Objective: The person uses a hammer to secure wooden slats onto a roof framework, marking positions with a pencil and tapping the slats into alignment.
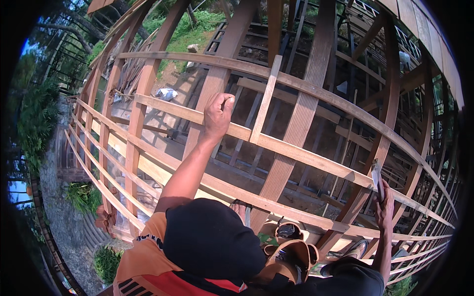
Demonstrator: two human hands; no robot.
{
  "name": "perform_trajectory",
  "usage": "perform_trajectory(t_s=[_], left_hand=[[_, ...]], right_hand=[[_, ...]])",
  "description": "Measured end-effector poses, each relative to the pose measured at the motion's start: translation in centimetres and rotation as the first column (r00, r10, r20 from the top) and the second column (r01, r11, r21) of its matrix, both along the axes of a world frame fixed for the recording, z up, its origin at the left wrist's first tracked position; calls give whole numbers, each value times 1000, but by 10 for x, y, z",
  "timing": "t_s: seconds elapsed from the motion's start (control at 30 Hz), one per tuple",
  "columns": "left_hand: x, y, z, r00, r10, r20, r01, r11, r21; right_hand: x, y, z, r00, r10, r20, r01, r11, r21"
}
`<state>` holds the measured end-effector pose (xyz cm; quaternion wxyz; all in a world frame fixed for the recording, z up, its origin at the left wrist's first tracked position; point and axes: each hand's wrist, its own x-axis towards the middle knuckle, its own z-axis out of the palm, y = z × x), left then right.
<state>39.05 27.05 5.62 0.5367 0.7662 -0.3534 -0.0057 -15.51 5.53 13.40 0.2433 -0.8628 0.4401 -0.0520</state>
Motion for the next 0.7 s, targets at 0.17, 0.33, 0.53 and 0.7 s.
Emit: perform_trajectory(t_s=[0.17,0.33,0.53,0.7], left_hand=[[37,9,-28,965,-238,112,188,922,337],[32,10,-30,958,-168,233,93,949,301],[31,11,-29,958,-157,242,95,964,250],[39,13,-34,964,-130,234,125,991,36]], right_hand=[[-1,27,38,977,-103,-185,107,994,12],[-79,45,51,907,-302,-293,323,946,25],[-39,62,6,931,-348,115,347,938,29],[92,48,-21,971,-188,-148,195,980,34]])
